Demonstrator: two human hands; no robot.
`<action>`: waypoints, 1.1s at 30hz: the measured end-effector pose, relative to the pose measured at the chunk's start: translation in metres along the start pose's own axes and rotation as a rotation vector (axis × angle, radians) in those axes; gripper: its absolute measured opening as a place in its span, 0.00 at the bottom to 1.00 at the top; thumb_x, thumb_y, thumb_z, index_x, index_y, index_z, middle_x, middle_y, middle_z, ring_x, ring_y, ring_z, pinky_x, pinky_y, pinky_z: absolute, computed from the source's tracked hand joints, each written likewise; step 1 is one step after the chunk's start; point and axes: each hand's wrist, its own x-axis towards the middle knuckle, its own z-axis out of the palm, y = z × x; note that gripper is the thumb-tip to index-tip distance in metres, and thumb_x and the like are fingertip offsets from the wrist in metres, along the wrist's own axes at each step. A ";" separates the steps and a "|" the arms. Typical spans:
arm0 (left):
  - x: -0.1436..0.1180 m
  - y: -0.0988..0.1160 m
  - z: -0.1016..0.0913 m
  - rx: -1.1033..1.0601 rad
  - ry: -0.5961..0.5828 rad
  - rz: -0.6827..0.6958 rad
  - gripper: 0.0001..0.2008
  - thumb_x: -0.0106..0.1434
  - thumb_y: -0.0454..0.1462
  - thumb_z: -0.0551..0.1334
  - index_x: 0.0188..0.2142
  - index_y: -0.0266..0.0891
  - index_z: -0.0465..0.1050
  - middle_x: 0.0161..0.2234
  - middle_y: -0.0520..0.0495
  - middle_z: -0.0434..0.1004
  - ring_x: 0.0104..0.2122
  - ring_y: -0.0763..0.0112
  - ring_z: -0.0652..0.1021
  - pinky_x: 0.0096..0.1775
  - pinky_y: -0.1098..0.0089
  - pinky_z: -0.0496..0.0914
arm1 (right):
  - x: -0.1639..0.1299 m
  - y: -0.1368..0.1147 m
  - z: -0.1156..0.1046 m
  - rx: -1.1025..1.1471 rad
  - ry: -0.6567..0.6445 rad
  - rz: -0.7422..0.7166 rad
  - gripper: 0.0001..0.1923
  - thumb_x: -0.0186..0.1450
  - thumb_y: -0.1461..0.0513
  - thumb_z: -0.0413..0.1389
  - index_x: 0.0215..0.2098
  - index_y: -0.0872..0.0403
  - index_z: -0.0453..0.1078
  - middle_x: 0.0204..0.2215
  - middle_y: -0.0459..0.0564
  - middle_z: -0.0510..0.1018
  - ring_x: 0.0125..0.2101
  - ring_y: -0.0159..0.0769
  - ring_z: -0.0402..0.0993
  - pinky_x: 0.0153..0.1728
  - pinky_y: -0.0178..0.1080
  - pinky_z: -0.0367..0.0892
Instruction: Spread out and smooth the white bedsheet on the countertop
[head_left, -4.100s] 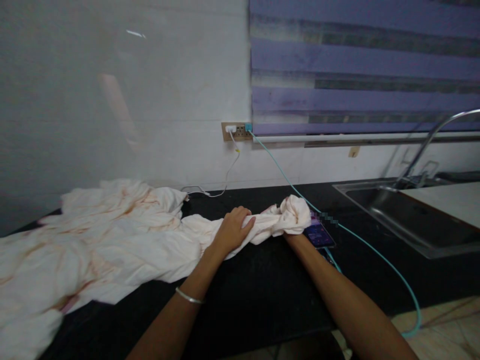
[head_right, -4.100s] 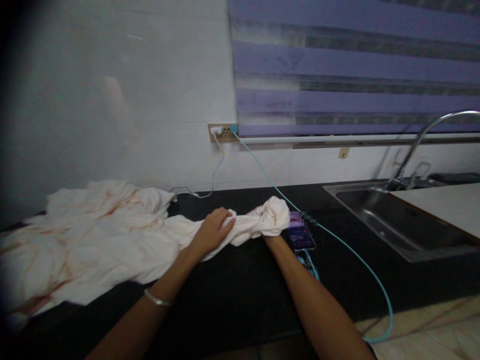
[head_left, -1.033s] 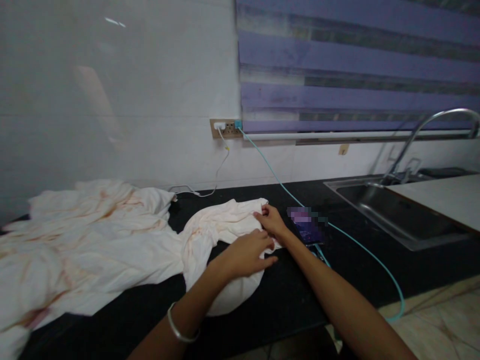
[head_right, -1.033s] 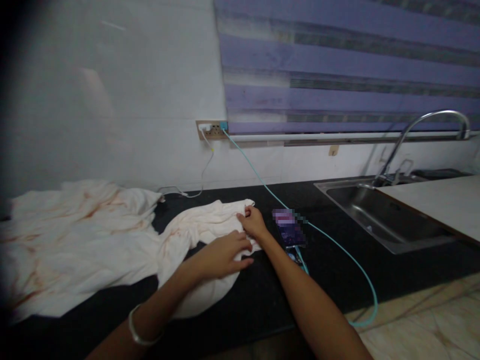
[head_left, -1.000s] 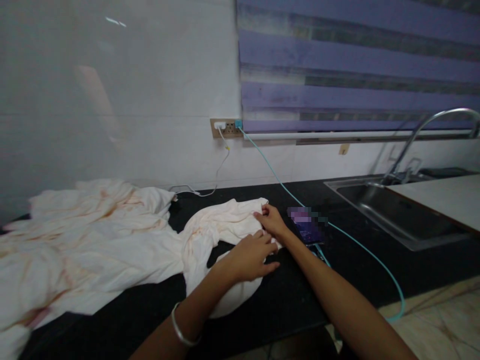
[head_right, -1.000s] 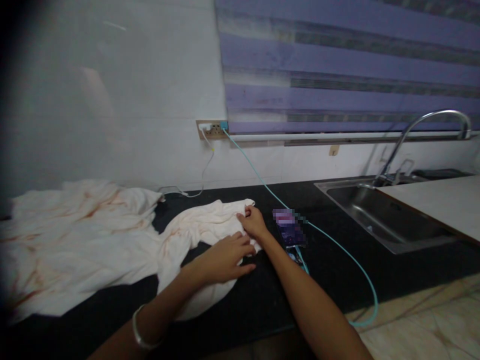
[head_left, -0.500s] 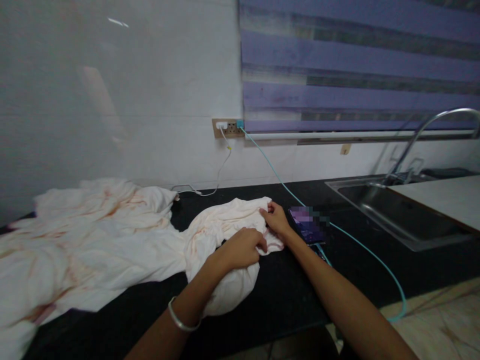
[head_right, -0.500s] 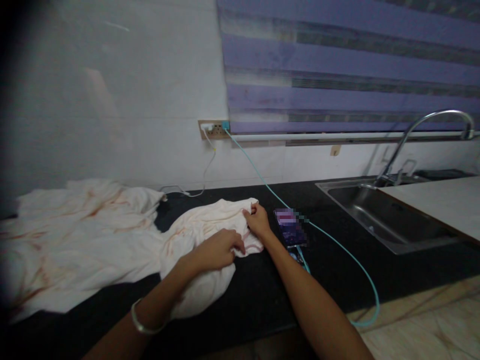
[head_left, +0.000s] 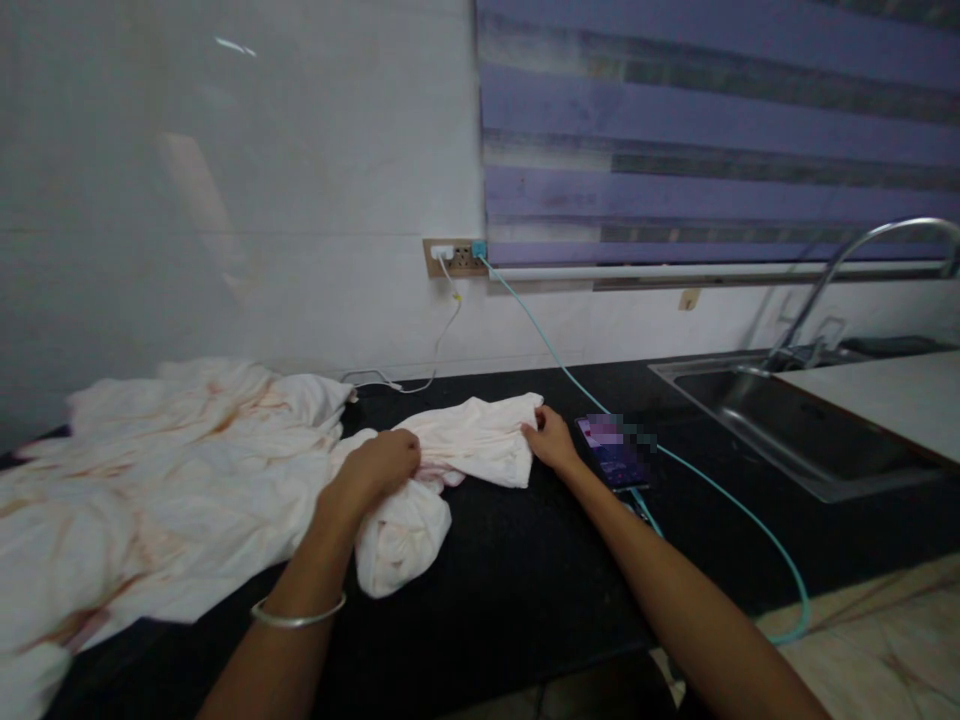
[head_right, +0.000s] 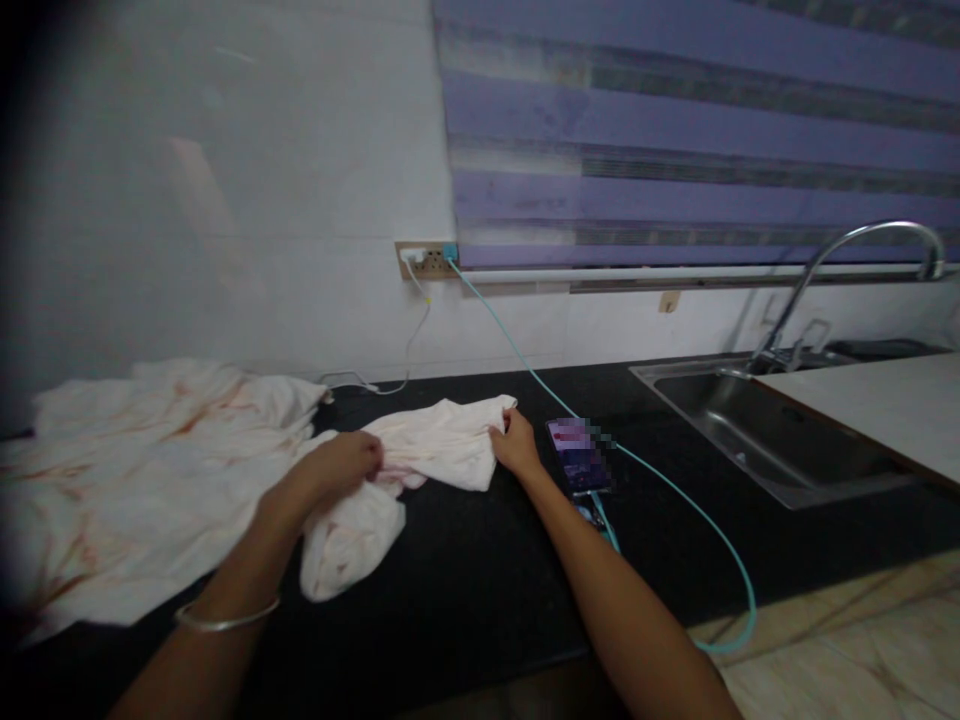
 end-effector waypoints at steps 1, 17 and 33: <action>0.001 0.009 0.004 -0.045 0.084 -0.012 0.14 0.65 0.34 0.52 0.35 0.38 0.77 0.39 0.37 0.82 0.38 0.58 0.79 0.42 0.61 0.70 | -0.001 0.000 0.000 -0.040 -0.009 -0.023 0.11 0.61 0.63 0.59 0.43 0.56 0.73 0.41 0.54 0.81 0.41 0.41 0.77 0.48 0.42 0.71; -0.026 0.135 0.074 -0.137 0.140 0.676 0.15 0.72 0.38 0.53 0.54 0.38 0.69 0.56 0.37 0.74 0.55 0.55 0.75 0.58 0.53 0.71 | -0.015 -0.021 -0.009 -0.588 -0.092 -0.024 0.26 0.65 0.64 0.55 0.61 0.65 0.65 0.55 0.67 0.70 0.55 0.52 0.67 0.57 0.45 0.63; -0.039 0.142 0.065 -0.103 0.047 0.913 0.16 0.73 0.41 0.54 0.50 0.37 0.76 0.46 0.40 0.76 0.46 0.60 0.77 0.48 0.63 0.73 | -0.021 -0.030 -0.016 -0.702 -0.300 -0.137 0.27 0.77 0.50 0.44 0.58 0.61 0.73 0.61 0.68 0.70 0.61 0.53 0.65 0.60 0.49 0.60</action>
